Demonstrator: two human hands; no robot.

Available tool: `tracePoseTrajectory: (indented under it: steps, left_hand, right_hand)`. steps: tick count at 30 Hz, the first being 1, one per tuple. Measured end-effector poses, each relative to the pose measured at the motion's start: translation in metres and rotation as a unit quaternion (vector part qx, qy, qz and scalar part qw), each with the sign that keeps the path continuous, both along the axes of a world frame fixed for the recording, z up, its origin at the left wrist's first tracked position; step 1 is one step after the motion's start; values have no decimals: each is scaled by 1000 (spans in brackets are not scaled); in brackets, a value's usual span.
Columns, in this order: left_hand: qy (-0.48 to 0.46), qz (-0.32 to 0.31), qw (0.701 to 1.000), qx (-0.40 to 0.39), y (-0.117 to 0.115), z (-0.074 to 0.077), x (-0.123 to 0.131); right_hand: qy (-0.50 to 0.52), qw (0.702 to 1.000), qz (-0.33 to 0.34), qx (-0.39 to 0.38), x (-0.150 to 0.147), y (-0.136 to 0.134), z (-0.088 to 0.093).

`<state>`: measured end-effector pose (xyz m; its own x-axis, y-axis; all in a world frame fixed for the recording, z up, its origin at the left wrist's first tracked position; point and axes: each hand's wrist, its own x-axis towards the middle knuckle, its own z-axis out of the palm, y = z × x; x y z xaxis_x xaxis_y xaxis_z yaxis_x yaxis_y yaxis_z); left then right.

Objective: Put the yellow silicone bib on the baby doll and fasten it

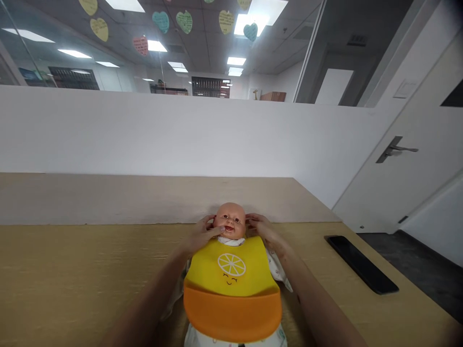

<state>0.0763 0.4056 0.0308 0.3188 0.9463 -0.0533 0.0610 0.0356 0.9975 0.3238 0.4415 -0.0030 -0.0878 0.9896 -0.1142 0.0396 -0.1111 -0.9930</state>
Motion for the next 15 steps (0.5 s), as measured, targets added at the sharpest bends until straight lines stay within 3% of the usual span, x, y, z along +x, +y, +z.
tracePoseTrajectory:
  steps: [3, 11, 15]
  left_hand:
    - [-44, -25, 999, -3, -3, 6, -1]
    - [-124, -71, 990, 4, -5, 7, 0]
    - [-124, -82, 989, 16, -8, 13, 1]
  right_hand:
    - [30, 998, 7, -57, -2, -1, -4]
    - [54, 993, 93, -58, -6, -7, 5]
    - [-50, 994, 97, -14, -8, -9, 15]
